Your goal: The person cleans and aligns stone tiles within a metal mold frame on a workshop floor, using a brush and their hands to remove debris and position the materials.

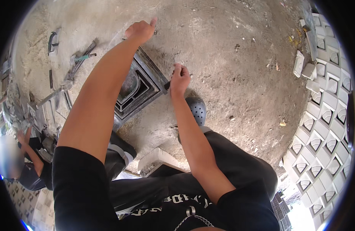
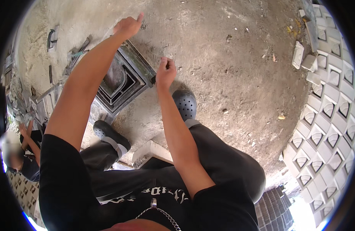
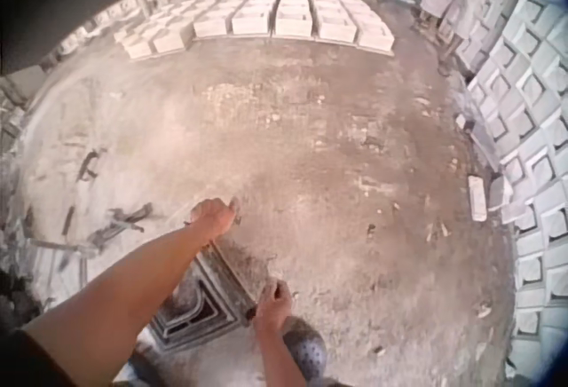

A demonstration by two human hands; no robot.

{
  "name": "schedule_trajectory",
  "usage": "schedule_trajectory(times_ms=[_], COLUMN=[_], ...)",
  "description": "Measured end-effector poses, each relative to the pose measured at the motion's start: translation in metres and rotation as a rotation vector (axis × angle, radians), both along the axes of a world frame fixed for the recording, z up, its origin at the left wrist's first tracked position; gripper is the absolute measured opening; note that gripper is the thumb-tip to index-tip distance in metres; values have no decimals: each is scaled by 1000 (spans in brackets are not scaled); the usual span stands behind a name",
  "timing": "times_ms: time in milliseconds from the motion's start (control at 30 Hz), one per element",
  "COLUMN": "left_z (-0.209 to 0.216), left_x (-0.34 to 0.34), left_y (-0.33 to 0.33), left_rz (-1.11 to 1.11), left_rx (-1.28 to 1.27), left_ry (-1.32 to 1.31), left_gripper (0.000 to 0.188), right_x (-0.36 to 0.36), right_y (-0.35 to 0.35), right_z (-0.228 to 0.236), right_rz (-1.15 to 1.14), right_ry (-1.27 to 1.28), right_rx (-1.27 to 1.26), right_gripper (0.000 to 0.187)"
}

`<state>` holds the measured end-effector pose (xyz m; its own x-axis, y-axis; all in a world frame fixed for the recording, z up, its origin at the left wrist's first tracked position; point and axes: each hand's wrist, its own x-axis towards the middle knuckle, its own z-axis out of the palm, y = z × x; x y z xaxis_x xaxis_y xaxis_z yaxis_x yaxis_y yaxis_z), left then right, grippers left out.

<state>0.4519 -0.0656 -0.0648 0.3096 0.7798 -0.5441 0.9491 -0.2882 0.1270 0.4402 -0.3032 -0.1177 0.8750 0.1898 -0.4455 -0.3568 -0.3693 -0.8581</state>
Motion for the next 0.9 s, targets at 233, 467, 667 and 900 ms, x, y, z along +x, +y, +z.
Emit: schedule_trajectory(times_ms=[233, 467, 667, 900], left_z=[2, 21, 48, 38], left_x=[-37, -86, -80, -61], left_y=[-12, -100, -158, -203], left_rz=[-372, -787, -839, -576], left_rx=[500, 184, -37, 143], left_ry=[-68, -293, -61, -127], left_gripper=[55, 25, 23, 10], right_x=[3, 14, 7, 1], right_y=[25, 32, 23, -9], right_z=[6, 28, 13, -45], right_rz=[-187, -520, -261, -189], right_ry=[586, 638, 485, 405], right_rx=[-176, -86, -112, 124], right_gripper=[58, 58, 49, 39])
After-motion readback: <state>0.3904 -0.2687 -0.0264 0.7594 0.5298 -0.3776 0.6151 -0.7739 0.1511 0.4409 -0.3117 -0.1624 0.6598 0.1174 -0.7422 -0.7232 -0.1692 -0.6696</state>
